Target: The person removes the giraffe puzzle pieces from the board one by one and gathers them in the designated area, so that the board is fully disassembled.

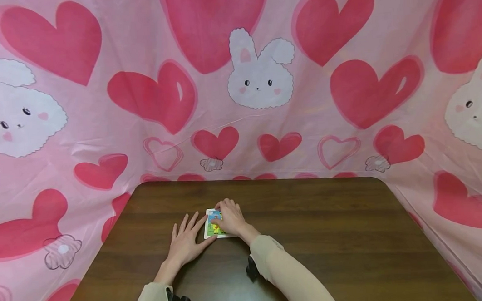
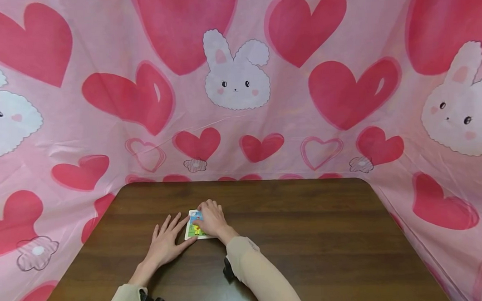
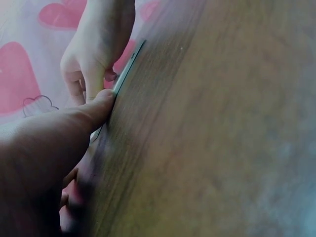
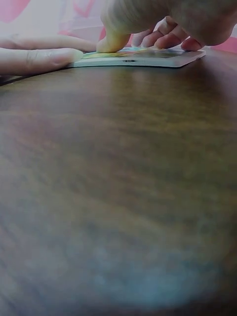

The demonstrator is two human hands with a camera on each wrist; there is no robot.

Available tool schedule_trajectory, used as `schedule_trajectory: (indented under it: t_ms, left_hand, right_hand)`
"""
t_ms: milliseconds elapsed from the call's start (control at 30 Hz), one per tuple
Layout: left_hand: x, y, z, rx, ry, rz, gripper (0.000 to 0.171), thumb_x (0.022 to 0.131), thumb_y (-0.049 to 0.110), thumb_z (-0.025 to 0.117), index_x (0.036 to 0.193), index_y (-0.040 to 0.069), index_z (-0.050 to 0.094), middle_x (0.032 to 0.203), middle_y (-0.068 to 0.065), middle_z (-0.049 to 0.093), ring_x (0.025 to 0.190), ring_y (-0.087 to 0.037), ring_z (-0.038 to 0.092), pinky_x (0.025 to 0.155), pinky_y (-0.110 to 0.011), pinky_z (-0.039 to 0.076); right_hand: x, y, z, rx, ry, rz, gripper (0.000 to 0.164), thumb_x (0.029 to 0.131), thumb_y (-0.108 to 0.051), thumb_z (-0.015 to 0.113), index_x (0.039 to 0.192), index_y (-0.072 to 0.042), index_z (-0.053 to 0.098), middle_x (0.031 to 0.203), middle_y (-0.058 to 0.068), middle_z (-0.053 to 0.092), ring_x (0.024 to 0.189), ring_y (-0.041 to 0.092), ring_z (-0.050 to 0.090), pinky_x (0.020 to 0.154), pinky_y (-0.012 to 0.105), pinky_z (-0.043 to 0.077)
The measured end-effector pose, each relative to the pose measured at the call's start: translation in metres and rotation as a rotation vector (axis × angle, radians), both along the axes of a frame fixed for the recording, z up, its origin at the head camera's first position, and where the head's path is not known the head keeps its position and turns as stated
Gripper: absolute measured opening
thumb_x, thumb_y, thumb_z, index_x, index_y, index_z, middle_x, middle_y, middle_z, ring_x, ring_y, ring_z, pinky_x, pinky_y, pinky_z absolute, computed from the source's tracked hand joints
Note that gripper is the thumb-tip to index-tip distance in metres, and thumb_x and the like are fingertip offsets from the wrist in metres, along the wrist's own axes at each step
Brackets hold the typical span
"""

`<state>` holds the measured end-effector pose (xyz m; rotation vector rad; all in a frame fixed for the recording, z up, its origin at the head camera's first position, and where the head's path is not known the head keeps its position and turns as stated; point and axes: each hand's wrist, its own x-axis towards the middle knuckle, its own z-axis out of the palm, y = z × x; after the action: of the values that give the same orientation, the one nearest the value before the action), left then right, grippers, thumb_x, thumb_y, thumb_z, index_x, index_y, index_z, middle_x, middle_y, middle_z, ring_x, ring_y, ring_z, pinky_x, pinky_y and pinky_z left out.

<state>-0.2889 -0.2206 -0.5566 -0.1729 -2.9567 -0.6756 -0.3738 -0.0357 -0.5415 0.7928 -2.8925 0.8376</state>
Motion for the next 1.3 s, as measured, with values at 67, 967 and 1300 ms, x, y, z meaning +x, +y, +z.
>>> schedule_trajectory:
  t_ms: [67, 967, 1300]
  left_hand:
    - [0.0003, 0.0003, -0.0012, 0.013, 0.022, -0.004, 0.084, 0.096, 0.064, 0.075, 0.165, 0.022, 0.053, 0.176, -0.019, 0.042, 0.166, -0.052, 0.029, 0.130, -0.081, 0.014]
    - [-0.0039, 0.0008, 0.0042, 0.017, -0.028, -0.034, 0.088, 0.098, 0.058, 0.077, 0.170, 0.019, 0.045, 0.178, -0.022, 0.036, 0.167, -0.056, 0.023, 0.128, -0.085, 0.010]
    - [-0.0037, 0.0007, 0.0053, 0.025, -0.048, -0.033, 0.088, 0.098, 0.058, 0.076, 0.170, 0.018, 0.044, 0.179, -0.022, 0.034, 0.168, -0.055, 0.020, 0.128, -0.085, 0.008]
  right_hand:
    - [0.0009, 0.0005, -0.0007, 0.011, 0.015, -0.003, 0.041, 0.101, -0.033, 0.082, 0.130, -0.007, 0.069, 0.123, 0.008, 0.065, 0.117, 0.025, 0.058, 0.101, 0.039, 0.045]
    - [0.0003, -0.0009, -0.0074, -0.077, 0.046, -0.002, 0.039, 0.100, -0.029, 0.083, 0.131, -0.008, 0.073, 0.126, 0.008, 0.066, 0.118, 0.026, 0.058, 0.099, 0.039, 0.044]
    - [-0.0005, 0.0003, -0.0059, -0.151, -0.029, -0.008, 0.031, 0.103, -0.030, 0.079, 0.126, -0.009, 0.076, 0.126, 0.008, 0.063, 0.119, 0.025, 0.056, 0.099, 0.038, 0.041]
